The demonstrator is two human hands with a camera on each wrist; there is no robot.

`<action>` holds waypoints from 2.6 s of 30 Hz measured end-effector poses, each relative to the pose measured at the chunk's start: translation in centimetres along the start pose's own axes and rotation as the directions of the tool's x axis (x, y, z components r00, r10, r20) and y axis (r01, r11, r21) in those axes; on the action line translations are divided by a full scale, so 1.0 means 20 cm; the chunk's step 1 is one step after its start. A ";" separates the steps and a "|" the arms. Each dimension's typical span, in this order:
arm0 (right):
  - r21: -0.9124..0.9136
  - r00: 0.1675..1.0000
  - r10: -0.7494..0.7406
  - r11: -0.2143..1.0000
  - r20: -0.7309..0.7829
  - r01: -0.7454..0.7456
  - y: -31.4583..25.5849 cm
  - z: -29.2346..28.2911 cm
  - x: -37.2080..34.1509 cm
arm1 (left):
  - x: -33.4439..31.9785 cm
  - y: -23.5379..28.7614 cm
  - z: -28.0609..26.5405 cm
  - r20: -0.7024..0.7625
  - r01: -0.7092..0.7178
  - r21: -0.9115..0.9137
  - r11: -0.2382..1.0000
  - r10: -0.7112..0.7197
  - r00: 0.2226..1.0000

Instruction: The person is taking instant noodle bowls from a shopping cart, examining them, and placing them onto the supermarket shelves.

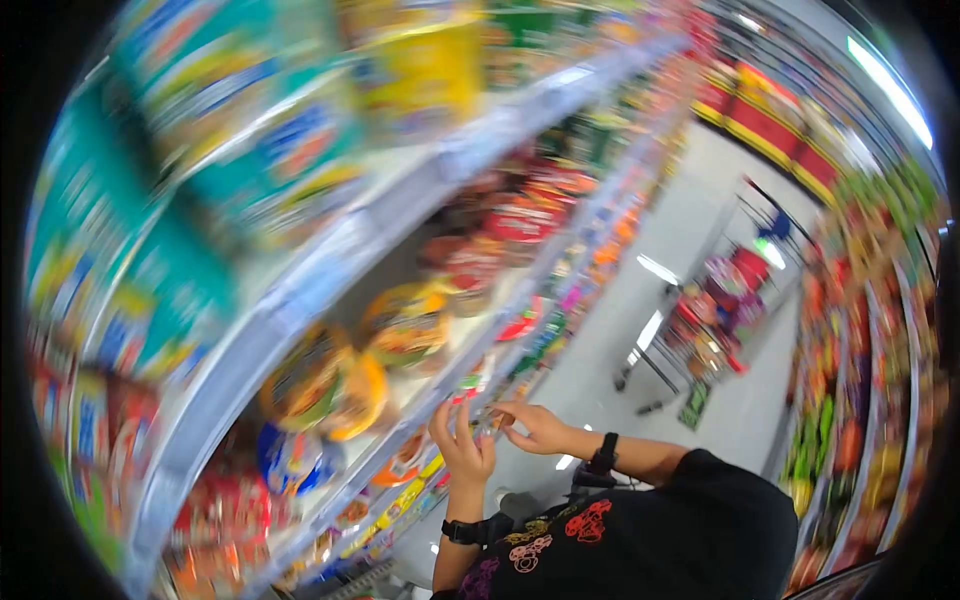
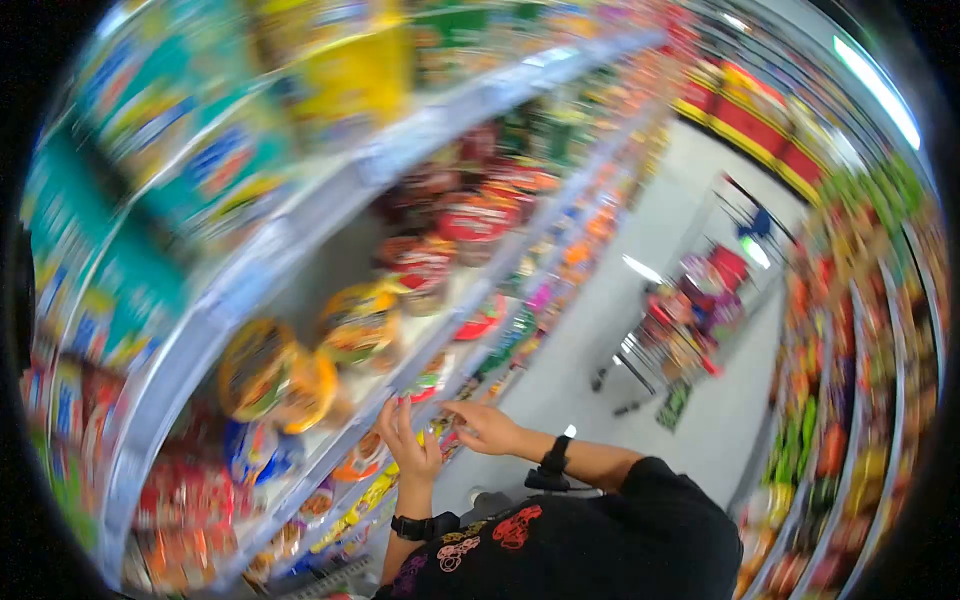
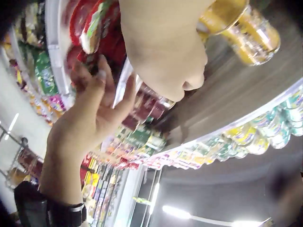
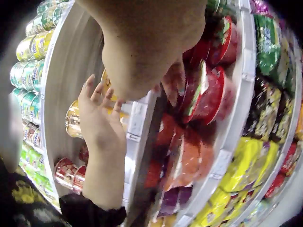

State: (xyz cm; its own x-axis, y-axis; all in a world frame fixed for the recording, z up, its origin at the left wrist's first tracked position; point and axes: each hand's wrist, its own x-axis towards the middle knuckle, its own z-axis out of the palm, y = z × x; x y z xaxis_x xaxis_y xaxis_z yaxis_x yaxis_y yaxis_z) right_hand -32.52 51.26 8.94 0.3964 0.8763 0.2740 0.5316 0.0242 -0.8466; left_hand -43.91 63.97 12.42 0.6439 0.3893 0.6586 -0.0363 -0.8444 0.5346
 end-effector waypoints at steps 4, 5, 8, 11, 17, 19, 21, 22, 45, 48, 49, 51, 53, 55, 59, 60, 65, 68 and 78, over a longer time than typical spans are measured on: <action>-0.169 0.970 0.201 0.969 0.136 -0.177 0.19 -0.23 -0.37 | 0.05 0.18 0.45 0.404 0.041 -0.230 0.972 0.057 0.913; -0.157 0.949 0.297 0.948 0.107 -0.278 0.23 -0.29 -0.47 | 0.00 0.20 0.59 0.526 0.085 -0.268 0.960 0.071 0.848; -0.341 0.918 0.388 0.876 0.078 -0.342 0.45 -0.46 -0.83 | -0.07 0.38 0.91 0.830 0.031 -0.210 0.977 0.162 0.533; -0.445 0.839 0.525 0.792 0.147 -0.417 0.58 -0.65 -1.09 | -0.12 0.59 1.18 0.966 -0.149 -0.169 0.974 0.194 0.169; -0.216 0.787 0.577 0.758 -0.217 -0.615 0.61 -1.11 -1.52 | -0.04 1.11 1.67 0.957 -0.245 -0.274 0.930 0.289 0.025; -0.171 0.729 0.591 0.724 -0.345 -0.668 0.58 -1.25 -1.65 | -0.02 1.26 1.82 0.936 -0.312 -0.343 0.886 0.352 -0.028; -0.046 0.661 0.598 0.725 -0.454 -0.687 0.57 -1.35 -1.77 | -0.01 1.38 1.96 0.911 -0.313 -0.409 0.857 0.400 -0.094; 0.055 0.623 0.603 0.739 -0.498 -0.672 0.58 -1.38 -1.83 | -0.04 1.39 2.04 0.881 -0.273 -0.471 0.839 0.464 -0.091; 0.942 -0.140 0.963 0.184 -0.230 -0.279 1.91 -2.74 -1.80 | 0.31 1.33 4.05 0.981 0.997 0.014 -0.071 -0.193 -0.028; 0.882 -0.248 0.949 0.060 -0.197 -0.468 2.17 -2.80 -1.76 | 0.40 1.45 4.21 0.956 0.999 0.018 -0.047 -0.291 -0.031; 0.873 -0.319 0.910 0.086 -0.265 -0.480 2.18 -2.83 -1.70 | 0.36 1.44 4.29 0.938 1.000 -0.016 -0.019 -0.347 0.009; 0.888 -0.398 0.860 0.124 -0.319 -0.443 2.22 -2.83 -1.64 | 0.36 1.47 4.34 0.908 0.999 -0.048 -0.003 -0.417 0.042; 0.924 -0.347 0.874 0.242 -0.340 -0.295 2.28 -2.80 -1.65 | 0.39 1.48 4.36 0.916 0.996 -0.086 -0.020 -0.396 0.071; 0.936 -0.265 0.898 0.346 -0.351 -0.068 2.38 -2.76 -1.69 | 0.37 1.44 4.39 0.932 0.994 -0.093 -0.054 -0.355 0.068; 0.911 -0.262 0.874 0.371 -0.408 -0.180 2.32 -2.83 -1.67 | 0.44 1.49 4.36 0.947 0.994 -0.082 -0.077 -0.318 0.053; 0.890 -0.235 0.859 0.428 -0.454 -0.156 2.29 -2.86 -1.65 | 0.45 1.49 4.36 0.944 0.996 -0.061 -0.058 -0.328 0.039; 0.832 -0.152 0.818 0.541 -0.554 -0.119 2.20 -2.86 -1.66 | 0.40 1.44 4.33 0.954 0.999 -0.039 0.013 -0.296 0.041; 0.802 -0.098 0.798 0.581 -0.595 -0.140 2.04 -2.90 -1.64 | 0.45 1.51 4.21 0.961 0.995 -0.098 0.029 -0.256 0.103; 0.527 0.173 0.577 0.808 -0.798 -0.265 1.34 -2.94 -1.66 | 0.58 1.88 3.62 0.981 0.933 -0.190 -0.306 -0.034 0.189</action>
State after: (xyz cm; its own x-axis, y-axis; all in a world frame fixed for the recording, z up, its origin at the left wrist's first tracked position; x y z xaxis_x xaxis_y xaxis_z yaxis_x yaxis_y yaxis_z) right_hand 12.63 -5.48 4.05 0.9728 -0.2185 -0.0772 -0.0698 0.0412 -0.9967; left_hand 17.56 10.10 1.68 0.8729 -0.2587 -0.4137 0.4664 0.6915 0.5516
